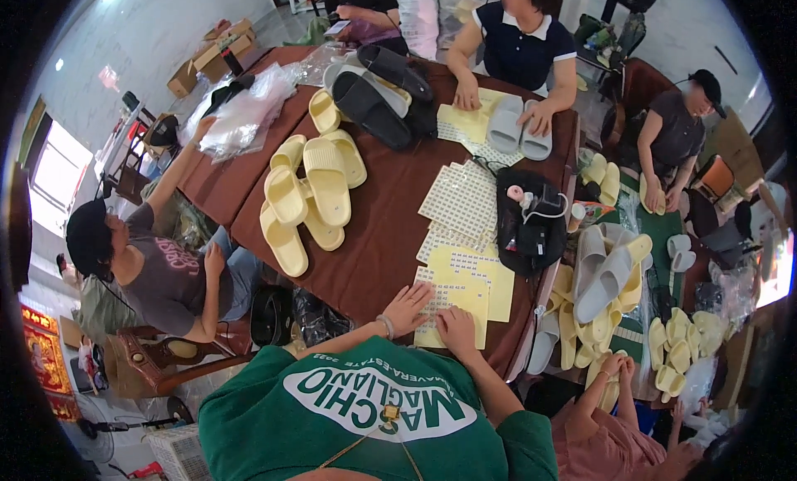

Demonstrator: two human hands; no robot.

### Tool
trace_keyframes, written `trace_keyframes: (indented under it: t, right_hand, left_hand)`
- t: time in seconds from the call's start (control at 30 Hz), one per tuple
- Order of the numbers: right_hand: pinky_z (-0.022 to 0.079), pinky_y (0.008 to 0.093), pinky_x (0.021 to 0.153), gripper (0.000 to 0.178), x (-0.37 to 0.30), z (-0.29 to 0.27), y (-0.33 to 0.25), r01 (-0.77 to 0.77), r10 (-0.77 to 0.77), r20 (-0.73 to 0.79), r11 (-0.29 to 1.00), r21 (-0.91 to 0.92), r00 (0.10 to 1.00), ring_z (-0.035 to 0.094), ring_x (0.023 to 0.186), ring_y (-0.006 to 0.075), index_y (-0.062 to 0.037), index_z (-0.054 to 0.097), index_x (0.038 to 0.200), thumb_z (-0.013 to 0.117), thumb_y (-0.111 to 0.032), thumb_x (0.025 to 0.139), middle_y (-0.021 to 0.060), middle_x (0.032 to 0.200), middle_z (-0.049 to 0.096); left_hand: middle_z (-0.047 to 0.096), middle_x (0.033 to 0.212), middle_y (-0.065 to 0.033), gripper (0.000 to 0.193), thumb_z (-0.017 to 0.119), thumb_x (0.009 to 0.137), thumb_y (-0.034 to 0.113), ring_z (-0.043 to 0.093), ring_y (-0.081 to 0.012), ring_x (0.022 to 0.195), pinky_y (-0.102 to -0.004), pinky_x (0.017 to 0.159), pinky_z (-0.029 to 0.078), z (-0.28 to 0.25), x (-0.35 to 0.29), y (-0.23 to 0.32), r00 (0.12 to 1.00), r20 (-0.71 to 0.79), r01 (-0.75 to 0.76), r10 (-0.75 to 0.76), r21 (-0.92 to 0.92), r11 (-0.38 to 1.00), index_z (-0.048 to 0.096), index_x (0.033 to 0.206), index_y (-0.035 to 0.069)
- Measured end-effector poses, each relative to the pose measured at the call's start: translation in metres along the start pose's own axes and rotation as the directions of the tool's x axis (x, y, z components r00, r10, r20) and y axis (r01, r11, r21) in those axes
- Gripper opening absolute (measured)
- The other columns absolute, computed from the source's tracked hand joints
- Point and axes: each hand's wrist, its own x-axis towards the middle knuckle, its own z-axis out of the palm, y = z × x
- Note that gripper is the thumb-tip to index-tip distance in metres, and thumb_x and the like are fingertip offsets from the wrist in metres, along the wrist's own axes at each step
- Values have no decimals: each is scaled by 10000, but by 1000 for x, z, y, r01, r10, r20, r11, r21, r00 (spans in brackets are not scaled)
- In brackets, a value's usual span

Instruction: Inspecting slippers and applying size or quality stickers to the soles before preparing them for bagging.

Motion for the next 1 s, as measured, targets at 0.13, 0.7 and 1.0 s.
trace_keyframes:
  t: [0.13, 0.7, 1.0]
  right_hand:
    - [415, 380, 681, 124, -2, 3, 3, 11, -11, -32, 1000, -3, 999, 553, 747, 267, -94, 598, 883, 640, -143, 778, 73, 796, 548]
    - [416, 370, 677, 123, -5, 6, 3, 23, -24, -43, 999, -35, 999, 555, 741, 256, -97, 599, 878, 644, -141, 772, 65, 800, 548]
    - [417, 371, 672, 124, -3, 4, 1, 17, -17, -58, 1000, -3, 998, 552, 735, 256, -97, 598, 879, 645, -140, 773, 65, 792, 544]
  left_hand:
    - [234, 1491, -103, 649, 477, 887, 364, 167, -277, 1392, -438, 1110, 165, -4, -3, 5, 1000, -14, -3, 3, 56, 998, 257, 1430, 84]
    - [228, 1496, -109, 616, 471, 894, 359, 183, -285, 1387, -431, 1111, 167, -3, -5, 4, 999, -39, -9, 11, 34, 999, 295, 1413, 79]
    - [219, 1500, -110, 617, 469, 895, 366, 181, -291, 1388, -434, 1112, 165, 2, -6, 2, 999, -51, -12, 14, 33, 999, 297, 1412, 77]
